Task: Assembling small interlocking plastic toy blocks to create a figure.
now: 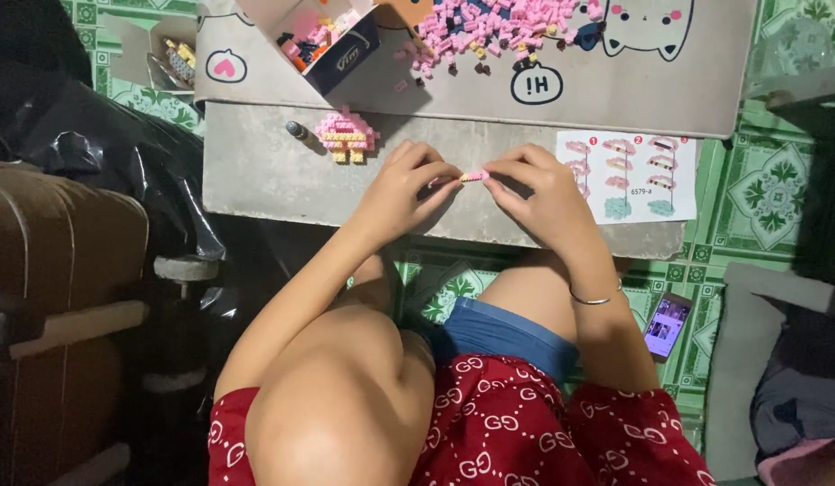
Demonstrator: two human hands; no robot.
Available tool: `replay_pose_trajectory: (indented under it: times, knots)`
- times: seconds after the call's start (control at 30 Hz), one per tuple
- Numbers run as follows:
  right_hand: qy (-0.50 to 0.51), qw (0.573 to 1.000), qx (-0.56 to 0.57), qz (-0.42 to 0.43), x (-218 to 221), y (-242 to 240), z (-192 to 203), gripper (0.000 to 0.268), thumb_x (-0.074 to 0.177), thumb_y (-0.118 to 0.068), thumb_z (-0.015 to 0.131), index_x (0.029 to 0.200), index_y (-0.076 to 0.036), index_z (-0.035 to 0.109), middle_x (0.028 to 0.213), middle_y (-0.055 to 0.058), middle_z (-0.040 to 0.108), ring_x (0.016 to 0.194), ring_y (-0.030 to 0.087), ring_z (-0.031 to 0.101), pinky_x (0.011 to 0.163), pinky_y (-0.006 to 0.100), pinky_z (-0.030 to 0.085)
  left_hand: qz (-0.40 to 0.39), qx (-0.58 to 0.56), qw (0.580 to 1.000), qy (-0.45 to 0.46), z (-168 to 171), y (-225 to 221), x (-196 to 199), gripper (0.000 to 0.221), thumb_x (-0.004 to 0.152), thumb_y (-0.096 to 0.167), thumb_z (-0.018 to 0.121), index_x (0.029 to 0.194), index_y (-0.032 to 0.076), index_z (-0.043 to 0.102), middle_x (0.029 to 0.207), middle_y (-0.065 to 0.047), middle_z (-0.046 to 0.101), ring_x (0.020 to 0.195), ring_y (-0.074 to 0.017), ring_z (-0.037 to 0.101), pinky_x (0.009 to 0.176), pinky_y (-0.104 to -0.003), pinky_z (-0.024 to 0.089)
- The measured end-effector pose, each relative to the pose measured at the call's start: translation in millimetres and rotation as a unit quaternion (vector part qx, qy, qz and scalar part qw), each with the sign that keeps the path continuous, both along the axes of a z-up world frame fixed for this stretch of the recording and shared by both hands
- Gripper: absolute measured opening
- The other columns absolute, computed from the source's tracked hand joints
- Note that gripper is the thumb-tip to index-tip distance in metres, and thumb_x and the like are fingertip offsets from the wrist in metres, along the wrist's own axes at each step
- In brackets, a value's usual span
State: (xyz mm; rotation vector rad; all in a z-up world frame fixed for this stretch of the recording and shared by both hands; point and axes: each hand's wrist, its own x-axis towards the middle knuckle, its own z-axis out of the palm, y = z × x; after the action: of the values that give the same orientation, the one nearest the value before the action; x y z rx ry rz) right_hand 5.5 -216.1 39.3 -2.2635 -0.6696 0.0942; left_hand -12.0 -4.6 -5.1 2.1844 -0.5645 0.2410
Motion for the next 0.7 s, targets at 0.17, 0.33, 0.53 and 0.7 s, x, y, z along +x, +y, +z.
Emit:
replay_pose_trajectory:
  times: [0.17,0.33,0.53,0.7]
  knots:
    - [0.007,1.0,0.014,-0.002,-0.8,-0.5,0.2,0.013,0.084,-0.007,0.071,0.097,-0.006,0.071,0.088,0.01,0.064,0.086,0.026,0.063,0.076,0.033,0.051,-0.001,-0.013,1.0,0.021,3.7,-0.7,0.4,0.008,0.084,0.018,0.069,0.09,0.013,0.068,0.081,-0.003,0.056,0.075,-0.0203,0.054,0.074,-0.034,0.047]
    - [0.008,1.0,0.01,0.001,-0.8,1.9,2.7,0.012,0.084,-0.007,0.072,0.095,-0.005,0.071,0.087,0.01,0.064,0.085,0.027,0.064,0.076,0.033,0.052,-0.002,-0.018,0.999,0.029,6.4,0.4,0.3,0.008,0.084,0.016,0.069,0.089,0.011,0.068,0.08,-0.005,0.055,0.075,-0.0214,0.054,0.074,-0.034,0.047]
    - [0.012,1.0,-0.024,0.011,0.5,3.9,5.8,0.011,0.085,-0.008,0.07,0.095,-0.004,0.071,0.087,0.012,0.064,0.085,0.028,0.063,0.078,0.034,0.051,0.001,-0.017,1.0,0.022,2.2,0.2,1.1,0.007,0.083,0.017,0.07,0.088,0.012,0.068,0.078,-0.004,0.054,0.075,-0.0206,0.054,0.074,-0.033,0.047]
    - [-0.028,0.989,-0.138,0.047,5.4,10.8,5.5,0.008,0.085,-0.01,0.068,0.091,-0.005,0.07,0.083,0.01,0.063,0.082,0.027,0.062,0.076,0.034,0.051,-0.009,-0.016,0.999,0.029,4.3,0.5,2.4,0.006,0.084,0.016,0.069,0.088,0.011,0.068,0.076,-0.003,0.051,0.074,-0.021,0.052,0.074,-0.034,0.046]
